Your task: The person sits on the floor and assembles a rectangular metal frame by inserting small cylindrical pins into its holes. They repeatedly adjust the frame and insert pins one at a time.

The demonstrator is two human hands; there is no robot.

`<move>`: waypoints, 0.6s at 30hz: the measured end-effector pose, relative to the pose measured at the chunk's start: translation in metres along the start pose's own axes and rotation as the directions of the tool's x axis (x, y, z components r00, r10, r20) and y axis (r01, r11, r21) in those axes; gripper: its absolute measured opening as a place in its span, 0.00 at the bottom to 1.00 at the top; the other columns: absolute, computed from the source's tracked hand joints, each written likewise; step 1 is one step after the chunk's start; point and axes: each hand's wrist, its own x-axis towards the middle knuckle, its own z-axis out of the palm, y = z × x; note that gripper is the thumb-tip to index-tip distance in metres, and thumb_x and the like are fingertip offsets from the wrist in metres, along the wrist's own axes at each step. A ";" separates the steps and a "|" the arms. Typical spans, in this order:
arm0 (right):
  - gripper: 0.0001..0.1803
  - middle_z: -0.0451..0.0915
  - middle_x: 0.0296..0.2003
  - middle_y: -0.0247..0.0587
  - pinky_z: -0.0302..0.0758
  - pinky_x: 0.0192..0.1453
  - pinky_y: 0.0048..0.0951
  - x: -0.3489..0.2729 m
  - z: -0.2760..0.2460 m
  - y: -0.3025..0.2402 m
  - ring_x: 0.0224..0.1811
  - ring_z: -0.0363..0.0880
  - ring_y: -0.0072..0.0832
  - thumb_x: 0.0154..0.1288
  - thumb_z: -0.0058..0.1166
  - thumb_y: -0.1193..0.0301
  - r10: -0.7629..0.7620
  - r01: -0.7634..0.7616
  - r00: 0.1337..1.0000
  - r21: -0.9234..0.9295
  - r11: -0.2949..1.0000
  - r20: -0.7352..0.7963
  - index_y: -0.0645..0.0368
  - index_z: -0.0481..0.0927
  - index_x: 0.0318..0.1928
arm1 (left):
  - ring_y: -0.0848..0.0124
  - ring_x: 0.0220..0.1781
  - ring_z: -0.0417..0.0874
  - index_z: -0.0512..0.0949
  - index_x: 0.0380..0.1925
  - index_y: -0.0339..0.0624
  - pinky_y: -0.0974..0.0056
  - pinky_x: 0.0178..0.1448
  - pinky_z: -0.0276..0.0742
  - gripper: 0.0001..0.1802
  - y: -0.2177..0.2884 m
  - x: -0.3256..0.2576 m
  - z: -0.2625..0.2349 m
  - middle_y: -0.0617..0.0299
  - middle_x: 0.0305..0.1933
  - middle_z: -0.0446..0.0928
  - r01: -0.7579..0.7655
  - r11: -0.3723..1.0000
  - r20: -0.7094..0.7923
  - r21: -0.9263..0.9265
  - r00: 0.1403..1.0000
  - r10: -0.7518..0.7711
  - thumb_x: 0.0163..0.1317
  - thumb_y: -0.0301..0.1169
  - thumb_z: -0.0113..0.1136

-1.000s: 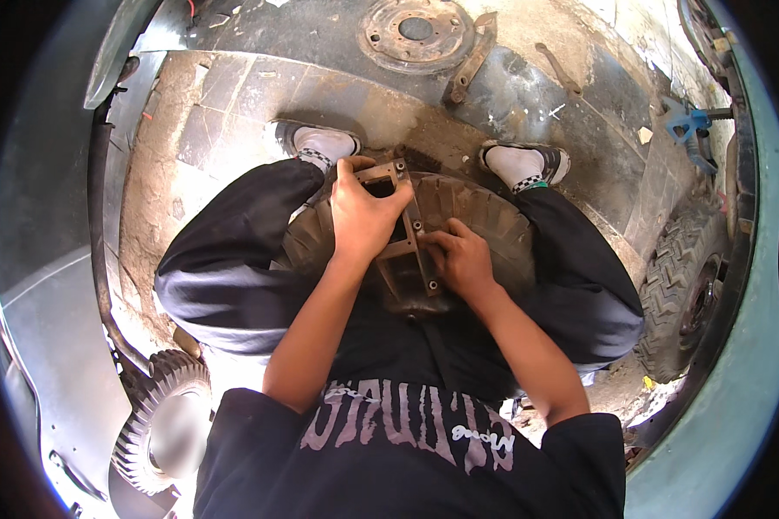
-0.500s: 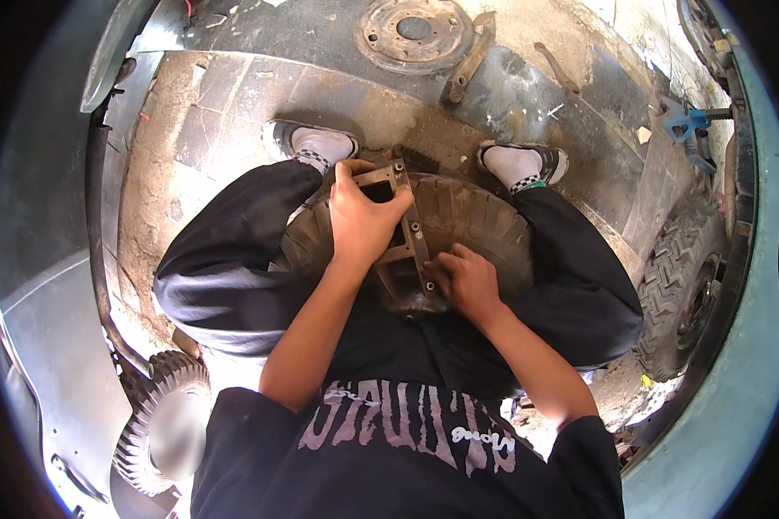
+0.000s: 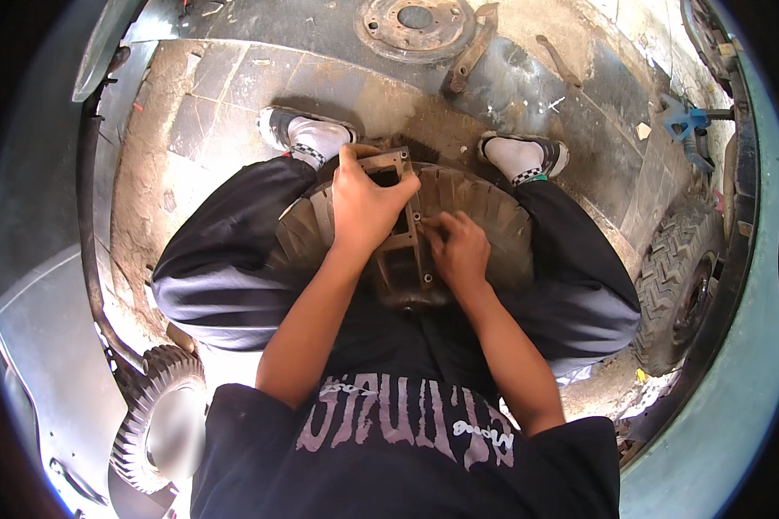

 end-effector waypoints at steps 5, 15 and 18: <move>0.07 0.83 0.34 0.44 0.80 0.41 0.53 -0.035 0.009 -0.001 0.40 0.86 0.52 0.69 0.73 0.61 0.145 -0.143 0.989 0.075 0.987 -0.026 0.49 0.92 0.41 | 0.42 0.54 0.88 0.77 0.52 0.31 0.45 0.63 0.83 0.34 0.002 -0.001 -0.002 0.39 0.47 0.87 0.075 0.995 0.039 -0.070 0.997 -0.073 0.49 0.37 0.82; 0.04 0.83 0.34 0.42 0.80 0.41 0.48 -0.024 0.016 -0.003 0.37 0.86 0.48 0.69 0.73 0.66 0.214 -0.183 0.965 0.199 0.963 -0.148 0.47 0.94 0.43 | 0.48 0.51 0.93 0.77 0.55 0.30 0.50 0.60 0.86 0.35 0.001 0.002 -0.001 0.41 0.48 0.90 -0.014 1.000 0.021 -0.018 1.000 0.014 0.54 0.38 0.83; 0.05 0.83 0.34 0.42 0.80 0.40 0.48 -0.012 0.015 -0.012 0.36 0.86 0.47 0.69 0.74 0.66 0.232 -0.208 0.965 0.180 0.961 -0.121 0.46 0.94 0.43 | 0.45 0.54 0.89 0.77 0.53 0.32 0.47 0.61 0.84 0.34 0.003 0.000 -0.002 0.40 0.48 0.87 0.042 0.998 0.041 -0.044 0.998 -0.040 0.51 0.38 0.83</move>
